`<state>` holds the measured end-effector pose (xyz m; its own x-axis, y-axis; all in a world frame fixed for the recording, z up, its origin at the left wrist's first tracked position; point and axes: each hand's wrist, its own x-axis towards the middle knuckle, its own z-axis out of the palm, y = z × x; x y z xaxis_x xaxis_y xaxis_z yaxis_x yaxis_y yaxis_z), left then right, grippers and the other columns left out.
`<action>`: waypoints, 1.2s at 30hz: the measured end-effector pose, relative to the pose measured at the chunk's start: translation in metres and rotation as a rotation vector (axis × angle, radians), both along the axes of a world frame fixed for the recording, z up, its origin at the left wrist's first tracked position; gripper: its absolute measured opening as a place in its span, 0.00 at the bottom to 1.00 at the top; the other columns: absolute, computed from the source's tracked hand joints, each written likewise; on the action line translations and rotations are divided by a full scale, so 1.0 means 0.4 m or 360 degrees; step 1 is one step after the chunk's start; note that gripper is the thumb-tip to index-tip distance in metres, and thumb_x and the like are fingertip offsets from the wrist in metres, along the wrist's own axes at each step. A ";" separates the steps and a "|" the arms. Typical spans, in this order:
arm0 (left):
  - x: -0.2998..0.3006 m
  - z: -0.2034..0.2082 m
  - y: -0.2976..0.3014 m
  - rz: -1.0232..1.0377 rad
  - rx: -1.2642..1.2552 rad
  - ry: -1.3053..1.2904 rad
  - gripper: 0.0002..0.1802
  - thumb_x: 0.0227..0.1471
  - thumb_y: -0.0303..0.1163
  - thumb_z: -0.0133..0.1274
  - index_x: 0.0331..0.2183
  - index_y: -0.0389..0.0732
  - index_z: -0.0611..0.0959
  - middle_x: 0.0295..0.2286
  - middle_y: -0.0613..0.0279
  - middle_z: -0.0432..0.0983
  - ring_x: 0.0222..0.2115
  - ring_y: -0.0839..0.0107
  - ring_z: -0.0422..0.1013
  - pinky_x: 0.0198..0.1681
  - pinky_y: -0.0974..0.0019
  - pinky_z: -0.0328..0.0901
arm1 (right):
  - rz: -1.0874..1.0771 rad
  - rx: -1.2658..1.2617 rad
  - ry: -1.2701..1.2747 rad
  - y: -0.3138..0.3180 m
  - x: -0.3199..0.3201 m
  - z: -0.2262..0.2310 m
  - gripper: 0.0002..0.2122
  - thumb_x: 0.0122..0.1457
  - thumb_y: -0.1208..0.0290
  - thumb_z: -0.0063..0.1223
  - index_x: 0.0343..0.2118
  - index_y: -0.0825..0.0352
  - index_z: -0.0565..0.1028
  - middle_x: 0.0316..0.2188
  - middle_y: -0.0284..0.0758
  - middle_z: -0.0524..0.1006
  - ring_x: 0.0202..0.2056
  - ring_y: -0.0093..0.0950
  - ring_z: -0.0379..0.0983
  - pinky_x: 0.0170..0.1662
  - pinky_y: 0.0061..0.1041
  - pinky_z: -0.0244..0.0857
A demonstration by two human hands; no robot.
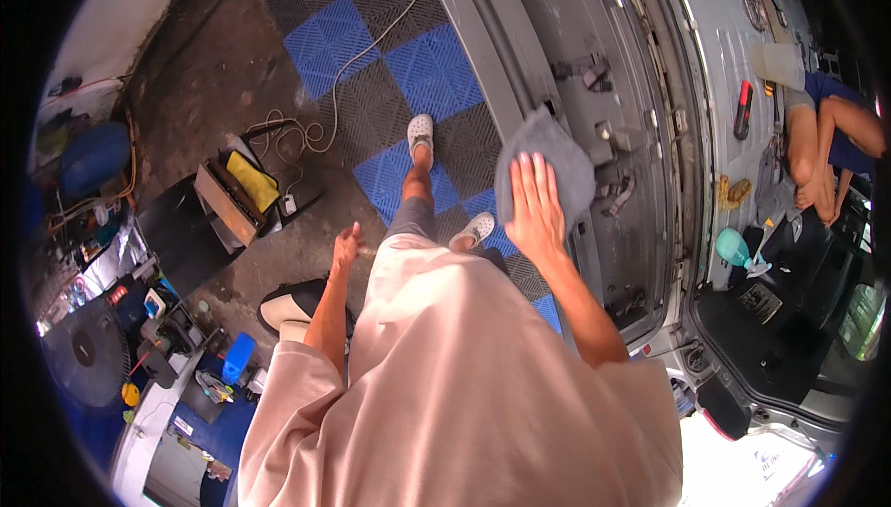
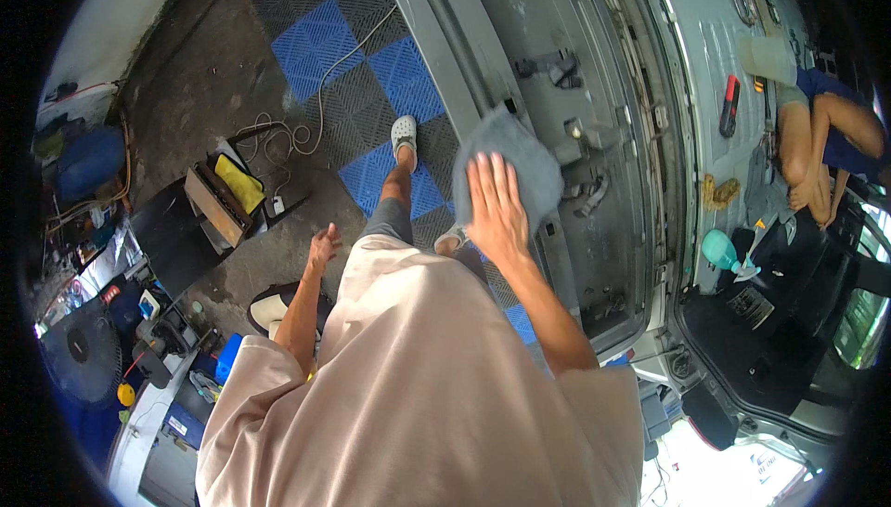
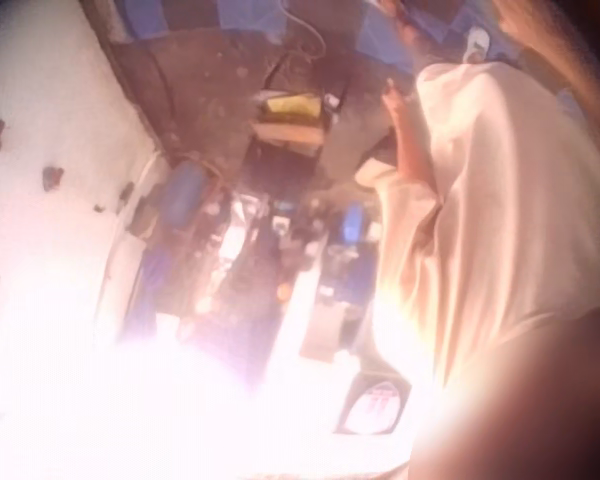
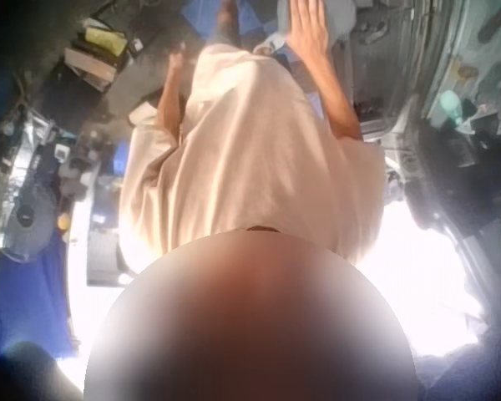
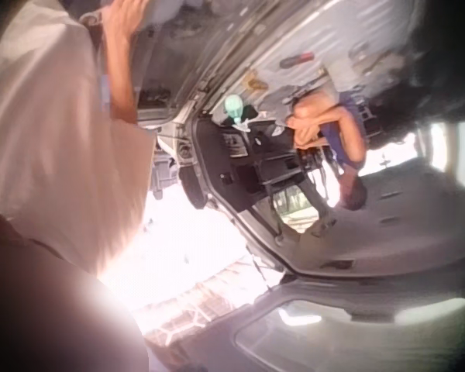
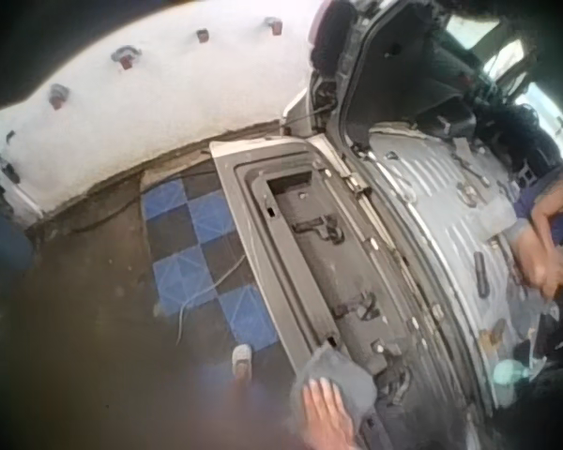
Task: The person wipes the interior surfaces of a car trunk with a gray cloth. They repeatedly fold and reposition the cloth while cleaning the trunk lid and side panels. Another person is visible working inside the trunk area.
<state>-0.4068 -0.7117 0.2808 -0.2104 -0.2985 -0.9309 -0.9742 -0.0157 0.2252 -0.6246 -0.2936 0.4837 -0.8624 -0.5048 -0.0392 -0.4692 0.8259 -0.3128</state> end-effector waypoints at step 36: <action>-0.287 0.038 -0.391 -0.0262 -0.0162 -0.0117 0.42 0.57 0.64 0.55 0.58 0.39 0.75 0.47 0.60 0.81 0.41 0.63 0.80 0.40 0.52 0.70 | -0.0102 0.0031 -0.0153 -0.180 -0.277 0.021 0.46 0.36 0.75 0.64 0.65 0.77 0.62 0.69 0.49 0.58 0.72 0.49 0.49 0.74 0.50 0.43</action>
<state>-0.5218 -0.8681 0.2962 -0.1969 -0.3590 -0.9123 -0.9756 0.1641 0.1460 -0.7355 -0.3655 0.4920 -0.8846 -0.4472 -0.1322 -0.3840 0.8594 -0.3376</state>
